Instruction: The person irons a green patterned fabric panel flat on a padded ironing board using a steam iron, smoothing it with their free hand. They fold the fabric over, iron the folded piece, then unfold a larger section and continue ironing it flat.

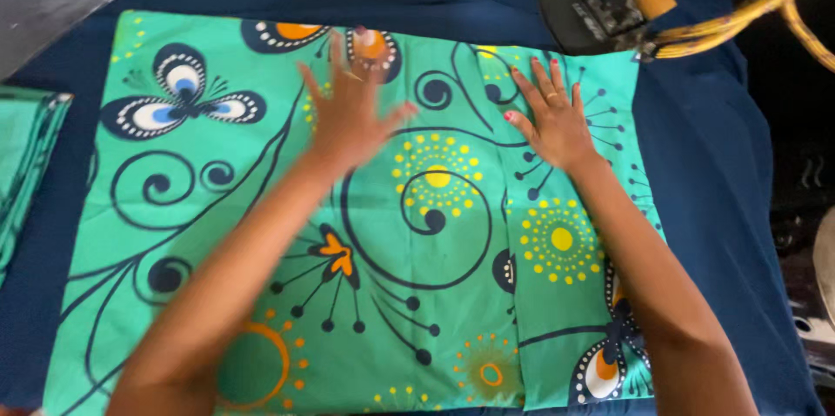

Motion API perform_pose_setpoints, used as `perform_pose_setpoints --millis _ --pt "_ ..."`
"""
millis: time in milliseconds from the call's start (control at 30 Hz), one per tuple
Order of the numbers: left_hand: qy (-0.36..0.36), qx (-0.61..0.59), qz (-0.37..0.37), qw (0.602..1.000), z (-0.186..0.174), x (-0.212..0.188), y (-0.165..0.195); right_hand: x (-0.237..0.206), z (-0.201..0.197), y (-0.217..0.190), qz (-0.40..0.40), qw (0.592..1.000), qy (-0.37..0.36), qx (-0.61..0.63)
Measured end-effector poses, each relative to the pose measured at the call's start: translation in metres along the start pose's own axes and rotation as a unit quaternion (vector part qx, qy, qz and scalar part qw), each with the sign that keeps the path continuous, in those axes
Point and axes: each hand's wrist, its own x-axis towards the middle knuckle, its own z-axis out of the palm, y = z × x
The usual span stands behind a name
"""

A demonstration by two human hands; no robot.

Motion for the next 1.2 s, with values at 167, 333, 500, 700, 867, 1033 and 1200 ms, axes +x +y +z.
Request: perform_pose_setpoints --millis 167,333,500,700,867,1033,1200 --pt "-0.045 -0.064 0.039 0.996 0.043 0.017 0.101 0.019 0.007 0.056 0.031 0.997 -0.072 0.010" --pt "0.015 -0.093 0.093 0.991 0.078 0.032 0.156 0.062 -0.055 0.097 -0.007 0.959 0.255 -0.124" --pt "-0.018 -0.064 0.146 0.987 0.098 0.038 0.153 0.110 -0.090 0.121 0.065 0.958 0.212 -0.181" --pt "0.011 -0.082 0.148 0.986 0.096 0.034 0.152 0.132 -0.107 0.151 0.135 0.965 0.197 -0.107" --pt "0.004 -0.099 0.146 0.984 0.089 0.036 0.154 0.136 -0.146 0.179 0.129 0.956 0.254 -0.068" --pt "-0.005 -0.126 0.116 0.985 0.088 0.037 0.156 0.081 -0.188 0.175 0.118 0.969 0.173 -0.130" --pt "0.069 -0.222 0.101 0.967 0.094 0.036 0.151 -0.020 -0.189 0.122 0.157 0.983 0.007 -0.098"
